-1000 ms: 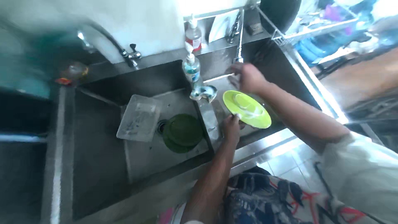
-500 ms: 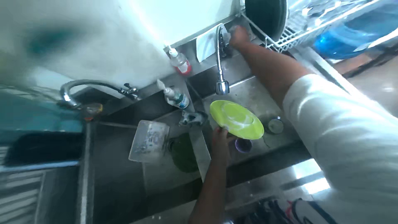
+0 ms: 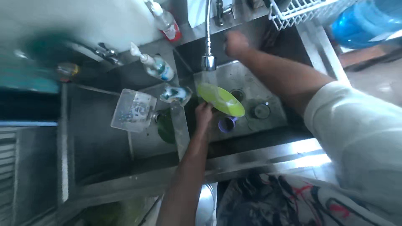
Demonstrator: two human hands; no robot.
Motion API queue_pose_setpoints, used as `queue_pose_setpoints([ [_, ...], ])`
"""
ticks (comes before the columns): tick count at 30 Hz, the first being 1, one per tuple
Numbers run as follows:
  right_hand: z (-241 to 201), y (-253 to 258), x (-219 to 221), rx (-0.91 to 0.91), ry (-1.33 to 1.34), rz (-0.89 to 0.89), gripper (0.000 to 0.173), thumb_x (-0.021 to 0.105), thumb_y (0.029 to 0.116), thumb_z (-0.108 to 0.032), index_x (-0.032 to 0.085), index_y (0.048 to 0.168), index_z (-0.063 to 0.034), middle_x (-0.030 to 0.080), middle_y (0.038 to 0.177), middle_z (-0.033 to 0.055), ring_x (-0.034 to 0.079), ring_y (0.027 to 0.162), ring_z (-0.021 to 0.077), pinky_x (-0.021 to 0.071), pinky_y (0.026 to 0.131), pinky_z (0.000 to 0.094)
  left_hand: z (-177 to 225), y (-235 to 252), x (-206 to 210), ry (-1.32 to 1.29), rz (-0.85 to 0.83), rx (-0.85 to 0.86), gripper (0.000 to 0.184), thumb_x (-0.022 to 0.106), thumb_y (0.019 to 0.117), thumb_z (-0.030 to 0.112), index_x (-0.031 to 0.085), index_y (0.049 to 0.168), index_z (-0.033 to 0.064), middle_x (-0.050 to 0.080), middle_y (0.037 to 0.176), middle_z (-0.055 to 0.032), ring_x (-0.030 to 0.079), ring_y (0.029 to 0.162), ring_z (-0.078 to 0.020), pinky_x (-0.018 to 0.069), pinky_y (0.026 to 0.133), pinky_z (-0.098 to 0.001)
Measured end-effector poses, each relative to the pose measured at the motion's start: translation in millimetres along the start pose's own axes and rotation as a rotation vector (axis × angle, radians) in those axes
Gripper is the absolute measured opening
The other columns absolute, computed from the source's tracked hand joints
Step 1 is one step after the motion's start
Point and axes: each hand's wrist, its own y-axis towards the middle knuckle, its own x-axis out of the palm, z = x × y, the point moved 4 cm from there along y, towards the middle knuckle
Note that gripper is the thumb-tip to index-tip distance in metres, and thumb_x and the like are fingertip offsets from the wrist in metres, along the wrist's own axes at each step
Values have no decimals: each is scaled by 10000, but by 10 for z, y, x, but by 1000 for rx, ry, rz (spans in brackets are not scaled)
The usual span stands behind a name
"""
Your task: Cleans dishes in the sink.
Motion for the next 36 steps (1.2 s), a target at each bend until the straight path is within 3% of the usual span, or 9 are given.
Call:
queue_pose_setpoints([
  [7, -314, -533, 1190, 156, 1175, -489, 310, 513, 1068, -94, 520, 1368, -14, 637, 1100, 116, 638, 866, 155, 564, 761, 317, -31, 173, 68, -62, 89, -51, 288, 540, 1053, 133, 584, 1258, -64, 649, 1121, -183, 685, 896, -206, 609, 796, -374],
  [11, -338, -603, 1287, 160, 1193, -596, 213, 536, 1090, -274, 580, 1145, -73, 497, 691, -19, 450, 480, 38, 411, 438, 175, -109, 252, 68, -95, 136, -56, 282, 532, 1049, 128, 572, 1258, -58, 637, 1125, -185, 679, 916, -222, 608, 798, -387],
  [15, -348, -643, 1204, 22, 1182, -629, 260, 453, 1050, 8, 581, 1276, 24, 637, 866, 53, 569, 606, 69, 507, 567, 209, -178, 346, 29, -112, 156, -75, 272, 524, 1048, 139, 579, 1241, -44, 628, 1103, -174, 655, 904, -219, 588, 788, -386],
  [18, -311, -639, 1156, 38, 947, -493, 227, 593, 1065, -212, 595, 1197, -28, 508, 710, 4, 423, 472, 49, 391, 444, 194, -177, 348, 15, -142, 153, -87, 289, 500, 1056, 145, 565, 1260, -49, 629, 1146, -194, 658, 949, -242, 584, 814, -397],
  [22, -290, -681, 1080, 14, 843, -473, 364, 585, 973, 43, 529, 1332, 24, 629, 942, 118, 606, 668, 135, 550, 622, 283, -156, 305, 19, -171, 135, -88, 318, 458, 1083, 154, 541, 1323, -38, 614, 1232, -216, 665, 1020, -269, 592, 847, -418],
  [25, -296, -699, 1050, -10, 690, -452, 322, 675, 1004, -131, 565, 1270, 14, 627, 841, 85, 587, 589, 118, 528, 564, 263, -192, 294, 15, -156, 130, -66, 326, 449, 1098, 172, 542, 1333, -34, 614, 1208, -199, 651, 990, -239, 579, 841, -398],
  [29, -125, -726, 595, -104, 165, -270, 320, 677, 940, -88, 650, 1218, 68, 658, 1213, 283, 655, 1125, 429, 515, 957, 634, -208, 222, -25, -217, 82, -50, 328, 443, 1093, 146, 528, 1346, -45, 606, 1244, -205, 647, 1044, -245, 570, 885, -407],
  [32, -178, -773, 58, -82, 388, 28, 404, 588, 1053, -296, 607, 1336, -8, 678, 1222, 194, 671, 1116, 317, 522, 987, 525, -187, 116, -90, -186, 73, -65, 340, 447, 1097, 155, 519, 1355, -55, 588, 1292, -214, 637, 1085, -254, 564, 915, -414],
  [36, -602, -690, 20, -119, 485, 47, 553, 678, 983, -464, 604, 1320, -32, 698, 1158, 148, 687, 1067, 274, 542, 955, 508, -184, 67, -66, -146, 64, -72, 348, 456, 1095, 166, 513, 1375, -33, 580, 1306, -202, 618, 1090, -237, 541, 932, -395],
])
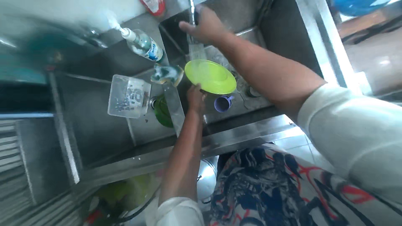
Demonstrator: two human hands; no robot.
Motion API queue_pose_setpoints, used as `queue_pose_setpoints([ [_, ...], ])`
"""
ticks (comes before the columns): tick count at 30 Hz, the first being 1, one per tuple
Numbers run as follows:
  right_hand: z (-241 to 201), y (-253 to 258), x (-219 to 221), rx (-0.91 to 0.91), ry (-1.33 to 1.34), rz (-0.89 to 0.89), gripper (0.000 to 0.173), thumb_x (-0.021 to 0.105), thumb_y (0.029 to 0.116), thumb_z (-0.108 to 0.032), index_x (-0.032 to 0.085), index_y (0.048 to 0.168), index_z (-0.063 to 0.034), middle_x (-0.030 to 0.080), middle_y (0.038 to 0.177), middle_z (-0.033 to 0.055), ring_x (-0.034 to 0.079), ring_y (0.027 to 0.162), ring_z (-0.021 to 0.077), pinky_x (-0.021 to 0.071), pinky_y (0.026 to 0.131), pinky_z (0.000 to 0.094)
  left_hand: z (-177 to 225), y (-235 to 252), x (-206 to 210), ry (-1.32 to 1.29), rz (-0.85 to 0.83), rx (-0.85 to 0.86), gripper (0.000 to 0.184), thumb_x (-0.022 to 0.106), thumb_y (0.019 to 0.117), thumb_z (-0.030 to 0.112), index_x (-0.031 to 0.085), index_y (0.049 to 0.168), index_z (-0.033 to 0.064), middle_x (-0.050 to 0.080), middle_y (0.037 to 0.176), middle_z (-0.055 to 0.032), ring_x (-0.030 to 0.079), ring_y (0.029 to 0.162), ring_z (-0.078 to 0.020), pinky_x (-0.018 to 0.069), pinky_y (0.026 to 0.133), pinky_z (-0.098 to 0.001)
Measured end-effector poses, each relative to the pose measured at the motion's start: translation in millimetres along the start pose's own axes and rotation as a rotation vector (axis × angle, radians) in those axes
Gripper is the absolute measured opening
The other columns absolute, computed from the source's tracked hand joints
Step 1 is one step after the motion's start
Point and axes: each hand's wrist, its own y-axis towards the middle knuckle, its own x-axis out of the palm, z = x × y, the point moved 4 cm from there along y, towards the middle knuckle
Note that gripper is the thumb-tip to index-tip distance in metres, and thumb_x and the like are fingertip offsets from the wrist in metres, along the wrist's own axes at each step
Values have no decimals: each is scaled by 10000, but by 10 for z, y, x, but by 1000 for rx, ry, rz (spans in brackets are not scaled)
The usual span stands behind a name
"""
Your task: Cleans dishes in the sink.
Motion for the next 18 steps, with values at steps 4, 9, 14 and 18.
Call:
queue_pose_setpoints([
  [4, 158, 48, 35, 72, -89, -31, 438, 717, 957, -329, 627, 1268, -35, 691, 1177, 146, 678, 1091, 295, 539, 934, 531, 46, -28, 2, -68, 15, 3, 334, 471, 1089, 147, 505, 1362, -42, 581, 1268, -195, 623, 1050, -222, 550, 907, -373],
  [9, 584, 87, -189, 70, -160, -56, 428, 765, 923, -315, 659, 1241, -49, 702, 1130, 142, 682, 1049, 297, 538, 923, 537, 64, 57, 104, -99, 5, 18, 279, 476, 1081, 123, 540, 1294, -46, 624, 1151, -159, 657, 946, -180, 573, 849, -340],
  [14, 509, 85, -210, -27, -75, -68, 508, 796, 908, -358, 651, 1255, -17, 699, 1143, 154, 687, 1045, 280, 546, 953, 500, 38, -10, 348, -24, -65, 15, 285, 483, 1075, 99, 526, 1310, -57, 613, 1172, -166, 649, 951, -176, 571, 842, -333],
  [18, 609, 142, -177, -55, -90, -56, 605, 796, 900, -395, 616, 1349, -31, 642, 1299, 178, 627, 1200, 312, 498, 1041, 520, -42, -278, 457, 77, -112, 54, 238, 502, 1072, 119, 581, 1213, -56, 649, 1049, -120, 662, 869, -136, 582, 805, -318],
])
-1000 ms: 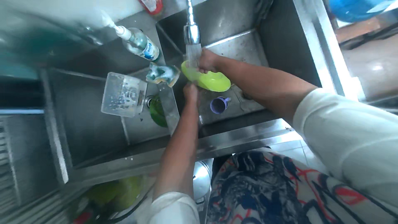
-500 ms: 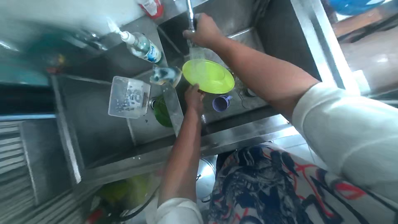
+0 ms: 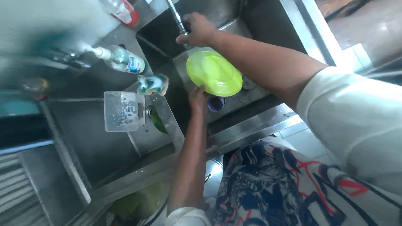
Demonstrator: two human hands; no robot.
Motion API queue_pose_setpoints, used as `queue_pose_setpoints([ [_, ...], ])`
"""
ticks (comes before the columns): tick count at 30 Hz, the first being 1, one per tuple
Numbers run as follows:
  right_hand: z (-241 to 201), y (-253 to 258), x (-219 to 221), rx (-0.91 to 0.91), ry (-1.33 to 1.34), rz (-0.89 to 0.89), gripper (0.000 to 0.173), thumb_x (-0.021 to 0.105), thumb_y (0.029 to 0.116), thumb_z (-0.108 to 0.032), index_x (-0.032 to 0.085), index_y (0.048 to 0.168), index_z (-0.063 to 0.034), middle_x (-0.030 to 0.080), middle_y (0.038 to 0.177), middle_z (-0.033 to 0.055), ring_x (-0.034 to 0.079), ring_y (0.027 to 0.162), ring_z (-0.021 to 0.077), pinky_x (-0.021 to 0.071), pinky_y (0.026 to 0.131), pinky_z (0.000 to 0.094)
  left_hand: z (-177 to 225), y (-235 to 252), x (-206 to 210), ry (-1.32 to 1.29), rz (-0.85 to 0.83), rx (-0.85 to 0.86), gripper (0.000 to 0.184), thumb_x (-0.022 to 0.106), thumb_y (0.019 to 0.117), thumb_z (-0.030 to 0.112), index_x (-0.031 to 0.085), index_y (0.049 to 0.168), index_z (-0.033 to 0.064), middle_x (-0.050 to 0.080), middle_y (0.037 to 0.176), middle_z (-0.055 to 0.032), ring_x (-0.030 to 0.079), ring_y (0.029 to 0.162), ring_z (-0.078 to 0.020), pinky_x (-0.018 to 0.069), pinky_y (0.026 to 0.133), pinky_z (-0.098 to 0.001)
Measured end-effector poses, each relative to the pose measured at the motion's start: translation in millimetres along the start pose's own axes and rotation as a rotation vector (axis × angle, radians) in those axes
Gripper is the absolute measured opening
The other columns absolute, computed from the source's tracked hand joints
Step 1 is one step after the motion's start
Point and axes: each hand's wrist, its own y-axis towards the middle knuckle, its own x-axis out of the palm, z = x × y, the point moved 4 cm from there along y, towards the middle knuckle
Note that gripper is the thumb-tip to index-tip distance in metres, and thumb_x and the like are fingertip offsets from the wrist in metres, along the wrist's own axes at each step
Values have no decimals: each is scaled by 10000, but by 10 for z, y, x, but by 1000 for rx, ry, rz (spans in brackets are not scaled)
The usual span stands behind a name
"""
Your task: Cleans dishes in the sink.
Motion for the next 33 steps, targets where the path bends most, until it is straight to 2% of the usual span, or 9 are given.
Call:
queue_pose_setpoints([
  [4, 252, -24, 210, -99, 400, -7, 653, 859, 844, -185, 536, 1378, 8, 659, 1194, 201, 670, 1052, 278, 561, 942, 448, -100, -277, 27, -10, -62, 30, 227, 499, 1081, 162, 603, 1194, -4, 671, 1017, -73, 687, 849, -125, 608, 794, -328],
  [7, 291, -320, 492, 154, 882, -249, 626, 697, 888, 92, 442, 1449, -18, 652, 1160, 163, 682, 932, 208, 597, 824, 357, -147, -389, 15, -88, -25, -11, 182, 505, 1070, 118, 607, 1155, -7, 673, 962, -86, 682, 816, -160, 601, 759, -350],
  [9, 273, -397, 686, 310, 927, -283, 247, 651, 985, -26, 588, 1221, 10, 653, 848, 59, 612, 633, 90, 542, 592, 235, -145, -445, -15, -126, -14, -18, 190, 486, 1077, 94, 603, 1163, -28, 688, 945, -102, 702, 802, -180, 615, 763, -363],
  [11, 214, -367, 751, 372, 647, -226, 296, 650, 1034, -301, 639, 1122, -19, 581, 740, 17, 498, 523, 63, 435, 481, 217, -114, -486, -54, -120, 4, -8, 188, 476, 1079, 90, 598, 1153, -33, 690, 923, -104, 708, 785, -184, 620, 756, -358],
  [14, 230, -215, 822, 341, 465, -166, 474, 670, 1004, -362, 627, 1300, 7, 679, 1190, 214, 666, 1071, 313, 528, 944, 522, -73, -488, -138, -99, 22, 11, 191, 465, 1081, 92, 596, 1159, -23, 682, 938, -103, 703, 792, -180, 615, 750, -353],
  [19, 256, -31, 879, 182, 188, -238, 493, 674, 999, -332, 611, 1327, 30, 632, 1335, 236, 597, 1276, 363, 449, 1093, 568, -57, -433, -287, -134, 79, 30, 188, 469, 1081, 100, 602, 1143, -17, 677, 937, -104, 696, 796, -186, 611, 757, -360],
  [27, 495, -103, 268, 208, 20, -68, 402, 705, 930, -117, 634, 1294, 36, 637, 1293, 280, 615, 1223, 443, 484, 1016, 653, -64, -483, -600, -232, 148, 31, 200, 428, 1086, 86, 550, 1205, -19, 659, 1016, -127, 687, 863, -205, 597, 807, -382],
  [30, 180, -154, -17, 115, 200, 106, 368, 621, 1035, -312, 662, 1274, -36, 697, 1182, 191, 678, 1095, 340, 524, 974, 560, -104, -480, -653, -224, 150, 32, 212, 430, 1087, 80, 555, 1215, -33, 660, 1003, -127, 686, 865, -200, 595, 810, -373],
  [33, -88, -62, 107, 58, 196, 2, 575, 679, 955, -554, 701, 1175, -24, 708, 1090, 177, 688, 1016, 324, 539, 913, 578, -174, -491, -671, -171, 132, 42, 217, 441, 1087, 84, 574, 1192, -50, 678, 984, -132, 696, 855, -187, 602, 803, -356],
])
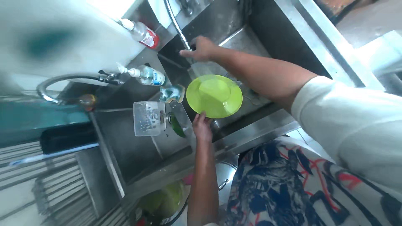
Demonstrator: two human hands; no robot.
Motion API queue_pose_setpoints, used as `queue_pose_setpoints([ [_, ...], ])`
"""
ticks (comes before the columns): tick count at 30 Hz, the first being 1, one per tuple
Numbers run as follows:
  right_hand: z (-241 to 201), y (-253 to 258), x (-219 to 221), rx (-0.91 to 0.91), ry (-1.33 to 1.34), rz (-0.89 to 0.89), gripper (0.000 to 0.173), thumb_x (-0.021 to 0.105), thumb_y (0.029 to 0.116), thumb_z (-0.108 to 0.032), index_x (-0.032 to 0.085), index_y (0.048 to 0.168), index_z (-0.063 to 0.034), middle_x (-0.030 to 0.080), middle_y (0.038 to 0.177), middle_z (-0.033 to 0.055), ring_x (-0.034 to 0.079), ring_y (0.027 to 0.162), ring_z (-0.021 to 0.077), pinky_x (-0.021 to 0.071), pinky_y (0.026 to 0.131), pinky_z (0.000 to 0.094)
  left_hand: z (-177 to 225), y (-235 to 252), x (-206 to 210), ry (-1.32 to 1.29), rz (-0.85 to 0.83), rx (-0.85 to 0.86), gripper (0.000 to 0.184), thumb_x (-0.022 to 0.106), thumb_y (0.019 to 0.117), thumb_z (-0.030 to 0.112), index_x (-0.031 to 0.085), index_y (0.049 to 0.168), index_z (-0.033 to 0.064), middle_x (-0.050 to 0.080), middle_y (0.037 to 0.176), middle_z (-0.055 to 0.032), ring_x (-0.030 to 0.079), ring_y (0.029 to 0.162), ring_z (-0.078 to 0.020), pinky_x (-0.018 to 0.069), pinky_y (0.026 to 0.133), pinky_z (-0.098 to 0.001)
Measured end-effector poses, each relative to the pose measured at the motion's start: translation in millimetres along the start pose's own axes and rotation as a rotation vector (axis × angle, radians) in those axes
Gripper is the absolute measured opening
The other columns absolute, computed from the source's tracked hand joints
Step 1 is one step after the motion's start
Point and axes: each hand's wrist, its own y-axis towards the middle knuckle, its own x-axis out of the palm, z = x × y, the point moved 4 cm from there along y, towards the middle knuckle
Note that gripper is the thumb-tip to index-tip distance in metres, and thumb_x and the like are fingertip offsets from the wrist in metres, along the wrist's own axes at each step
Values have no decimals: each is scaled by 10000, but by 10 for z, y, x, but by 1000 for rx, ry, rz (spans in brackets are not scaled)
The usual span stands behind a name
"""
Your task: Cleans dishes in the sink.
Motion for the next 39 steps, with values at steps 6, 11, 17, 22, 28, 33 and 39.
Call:
queue_pose_setpoints([
  [6, -73, 129, 235, 36, -103, -63, 523, 675, 980, -487, 680, 1235, -30, 699, 1179, 197, 672, 1119, 372, 525, 941, 615, 46, -45, 123, 5, 2, -17, 207, 435, 1087, 72, 565, 1186, -55, 657, 973, -116, 680, 845, -178, 598, 797, -358],
  [11, -3, 78, 99, 54, -173, -21, 457, 648, 976, -459, 699, 1221, -77, 710, 1165, 164, 680, 1104, 351, 530, 905, 618, 84, -11, 236, 30, 0, 25, 207, 442, 1084, 71, 584, 1156, -62, 667, 960, -132, 688, 829, -183, 601, 780, -353],
  [17, 218, -1091, -10, -193, -334, -169, 661, 842, 850, -395, 621, 1377, -65, 695, 1153, 205, 677, 1055, 401, 536, 923, 652, 392, 151, 549, -7, 54, -28, 206, 490, 1060, 99, 565, 1182, -48, 639, 1008, -133, 664, 819, -187, 593, 753, -350],
  [22, 470, -1316, 168, -119, -644, -284, 400, 611, 1023, -166, 597, 1411, -69, 591, 1356, 244, 660, 1093, 470, 545, 873, 646, 742, 328, 904, 4, 63, -104, 284, 507, 1044, 97, 539, 1269, -73, 612, 1141, -192, 659, 915, -212, 583, 794, -330],
  [28, 823, -928, 17, -91, -456, -116, 284, 525, 1066, -186, 696, 1183, 8, 677, 1201, 230, 670, 1106, 439, 526, 943, 634, 811, 713, 1137, 233, -113, -128, 477, 418, 1117, 346, 509, 1401, -27, 651, 1275, -186, 689, 1010, -220, 563, 864, -360],
  [33, 1295, -816, -155, 277, 15, 40, 297, 570, 1057, -215, 692, 1118, 49, 705, 1025, 240, 699, 947, 359, 544, 869, 573, 787, 1058, 1217, 305, -15, -123, 286, 442, 1087, 114, 516, 1305, -54, 634, 1042, -155, 659, 787, -163, 573, 705, -280],
  [39, 1570, -1100, -10, 738, 541, 148, 354, 575, 1065, -262, 571, 1340, -39, 615, 1078, 116, 569, 748, 153, 506, 641, 308, 821, 1340, 1331, 849, -29, 44, 328, 564, 1054, 250, 598, 1252, -10, 591, 1000, -128, 562, 765, -183, 503, 687, -332],
])
